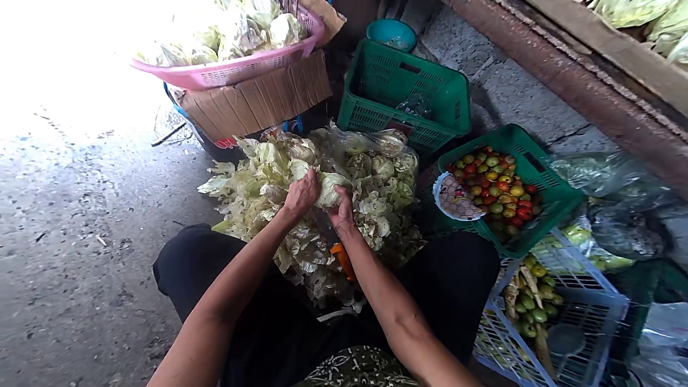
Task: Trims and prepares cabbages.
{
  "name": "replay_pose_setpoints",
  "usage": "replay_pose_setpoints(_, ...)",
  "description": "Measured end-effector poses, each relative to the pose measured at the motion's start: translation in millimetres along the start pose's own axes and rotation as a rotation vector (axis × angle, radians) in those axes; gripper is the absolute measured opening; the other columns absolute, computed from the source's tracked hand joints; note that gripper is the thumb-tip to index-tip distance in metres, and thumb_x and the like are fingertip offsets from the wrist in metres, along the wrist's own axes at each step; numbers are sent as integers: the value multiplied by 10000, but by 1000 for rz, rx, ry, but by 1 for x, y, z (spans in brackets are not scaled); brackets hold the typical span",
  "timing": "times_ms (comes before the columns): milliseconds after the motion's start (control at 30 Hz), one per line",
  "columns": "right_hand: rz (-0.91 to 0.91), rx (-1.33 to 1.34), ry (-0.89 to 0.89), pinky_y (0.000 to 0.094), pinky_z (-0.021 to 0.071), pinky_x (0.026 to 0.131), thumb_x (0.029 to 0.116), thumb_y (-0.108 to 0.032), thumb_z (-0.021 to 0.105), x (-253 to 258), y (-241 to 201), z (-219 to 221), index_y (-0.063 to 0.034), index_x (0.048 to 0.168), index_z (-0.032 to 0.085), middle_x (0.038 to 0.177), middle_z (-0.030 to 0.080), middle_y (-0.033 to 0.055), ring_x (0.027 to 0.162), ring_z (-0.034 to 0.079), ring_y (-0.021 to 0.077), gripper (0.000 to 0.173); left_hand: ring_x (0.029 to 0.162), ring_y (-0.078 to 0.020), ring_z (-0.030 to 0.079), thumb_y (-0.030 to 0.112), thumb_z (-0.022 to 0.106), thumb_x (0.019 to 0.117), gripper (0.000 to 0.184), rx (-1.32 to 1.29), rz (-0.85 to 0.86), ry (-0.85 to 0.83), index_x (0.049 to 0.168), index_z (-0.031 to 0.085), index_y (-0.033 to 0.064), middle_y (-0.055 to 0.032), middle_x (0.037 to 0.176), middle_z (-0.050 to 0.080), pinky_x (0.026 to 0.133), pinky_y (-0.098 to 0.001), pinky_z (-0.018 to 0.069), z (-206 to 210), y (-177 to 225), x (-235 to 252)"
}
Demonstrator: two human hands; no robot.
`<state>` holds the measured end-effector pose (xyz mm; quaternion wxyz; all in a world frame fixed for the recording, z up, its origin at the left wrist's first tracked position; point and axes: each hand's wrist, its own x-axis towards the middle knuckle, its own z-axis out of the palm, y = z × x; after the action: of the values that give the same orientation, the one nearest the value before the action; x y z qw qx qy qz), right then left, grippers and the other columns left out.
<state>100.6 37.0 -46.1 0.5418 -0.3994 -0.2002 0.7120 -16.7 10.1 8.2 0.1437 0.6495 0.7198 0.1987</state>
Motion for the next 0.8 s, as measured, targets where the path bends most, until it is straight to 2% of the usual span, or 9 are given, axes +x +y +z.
replay_pose_setpoints(200, -31, 38, -12, 415, 553, 856, 850, -331, 623, 0, 5, -11, -130, 1268, 528, 1164, 626, 95, 1040, 628, 205, 473, 970, -539, 671, 201, 335, 1120, 346, -49, -223, -136, 1299, 443, -75, -342, 1008, 650, 807, -647, 536, -10, -8, -1)
replay_pose_setpoints(300, 91, 88, 48, 526, 532, 903, 954, -468, 474, -9, -5, -17, -165, 1339, 503, 1261, 605, 121, 1142, 605, 278, 491, 969, -555, 665, 204, 351, 1116, 355, -65, -272, -124, 1326, 425, -73, -357, 1024, 641, 801, -661, 536, -12, -21, -2)
replay_pose_setpoints(367, 153, 134, 116, 584, 504, 931, 947, -554, 454, -8, -14, -24, -187, 1386, 486, 1338, 577, 128, 1219, 570, 314, 573, 999, -565, 655, 230, 329, 1122, 391, -58, -318, -105, 1349, 409, -77, -371, 1065, 630, 814, -679, 529, -18, -24, 2)
replay_pose_setpoints(500, 151, 267, 171, 610, 481, 953, 890, -626, 510, -4, -28, -38, -211, 1423, 442, 1385, 534, 130, 1262, 537, 335, 679, 1091, -520, 652, 249, 216, 1137, 462, 54, -441, -102, 1357, 433, -93, -348, 1148, 639, 888, -640, 516, -25, -18, 26)
replay_pose_setpoints(600, 158, 346, 151, 690, 462, 959, 880, -668, 531, 1, -33, -46, -225, 1480, 396, 1457, 484, 164, 1303, 508, 416, 758, 1151, -536, 612, 180, 309, 1120, 422, 20, -385, -43, 1434, 391, -90, -365, 1266, 583, 933, -653, 493, -21, -27, 31)
replay_pose_setpoints(667, 177, 299, 120, 712, 465, 943, 888, -621, 560, 2, -33, -45, -221, 1496, 384, 1480, 463, 189, 1301, 502, 451, 748, 1301, -578, 473, 303, 420, 1104, 590, -85, -269, 15, 1572, 286, -30, -400, 1443, 430, 1049, -668, 418, -12, -32, 34)
replay_pose_setpoints(700, 174, 259, 97, 703, 471, 947, 913, -596, 573, 2, -32, -43, -213, 1505, 378, 1485, 459, 198, 1299, 504, 452, 732, 1380, -596, 367, 402, 461, 1080, 686, -177, -199, 17, 1591, 268, -13, -408, 1519, 334, 1107, -687, 341, -8, -31, 34)
replay_pose_setpoints(733, 165, 216, 70, 673, 482, 966, 942, -576, 583, 1, -29, -40, -209, 1511, 380, 1483, 466, 194, 1300, 512, 429, 707, 1414, -581, 327, 491, 480, 1050, 762, -276, -144, -9, 1599, 269, 6, -389, 1548, 312, 1134, -690, 305, -5, -25, 33)
replay_pose_setpoints(800, 143, 147, 22, 576, 492, 994, 965, -515, 592, -1, -23, -30, -204, 1489, 399, 1461, 486, 162, 1295, 520, 353, 640, 1358, -495, 463, 535, 490, 1038, 762, -523, -113, -160, 1617, 265, 93, -322, 1507, 429, 1095, -659, 383, -3, -4, 24)
